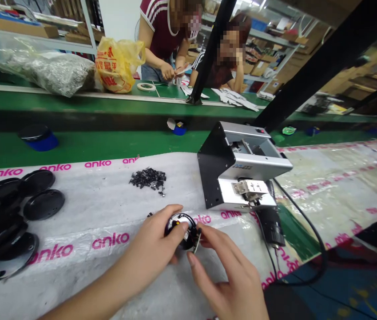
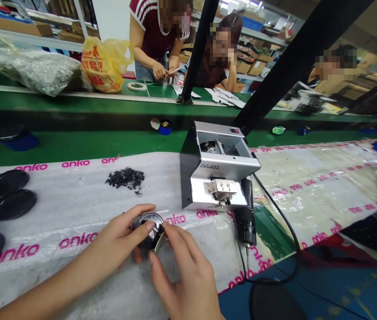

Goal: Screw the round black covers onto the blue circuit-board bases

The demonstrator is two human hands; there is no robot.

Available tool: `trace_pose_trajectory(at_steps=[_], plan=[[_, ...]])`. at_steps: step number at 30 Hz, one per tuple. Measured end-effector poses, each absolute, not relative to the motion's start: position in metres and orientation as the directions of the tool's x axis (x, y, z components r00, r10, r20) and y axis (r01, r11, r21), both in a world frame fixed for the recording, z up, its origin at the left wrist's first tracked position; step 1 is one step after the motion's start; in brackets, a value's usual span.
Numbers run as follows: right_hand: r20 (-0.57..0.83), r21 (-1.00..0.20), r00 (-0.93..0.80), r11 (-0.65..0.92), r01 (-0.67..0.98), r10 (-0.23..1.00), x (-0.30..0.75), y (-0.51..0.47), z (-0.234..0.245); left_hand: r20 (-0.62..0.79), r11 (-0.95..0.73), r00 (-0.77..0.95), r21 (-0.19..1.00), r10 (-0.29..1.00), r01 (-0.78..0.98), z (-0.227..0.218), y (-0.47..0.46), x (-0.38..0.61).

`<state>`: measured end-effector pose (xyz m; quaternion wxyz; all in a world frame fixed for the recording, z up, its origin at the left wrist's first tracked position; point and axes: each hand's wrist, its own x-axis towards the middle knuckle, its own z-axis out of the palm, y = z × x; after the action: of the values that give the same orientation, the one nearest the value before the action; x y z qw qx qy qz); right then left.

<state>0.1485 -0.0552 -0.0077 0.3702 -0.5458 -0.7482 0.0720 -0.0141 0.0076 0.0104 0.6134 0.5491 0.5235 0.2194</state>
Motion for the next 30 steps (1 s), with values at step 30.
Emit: trace_pose_trajectory(at_steps=[30], plan=[[0.33, -0.375, -0.477, 0.577, 0.726, 0.814, 0.155, -0.021, 0.02, -0.385, 0.457, 0.495, 0.889, 0.779, -0.028, 0.0, 0.006, -0.027]])
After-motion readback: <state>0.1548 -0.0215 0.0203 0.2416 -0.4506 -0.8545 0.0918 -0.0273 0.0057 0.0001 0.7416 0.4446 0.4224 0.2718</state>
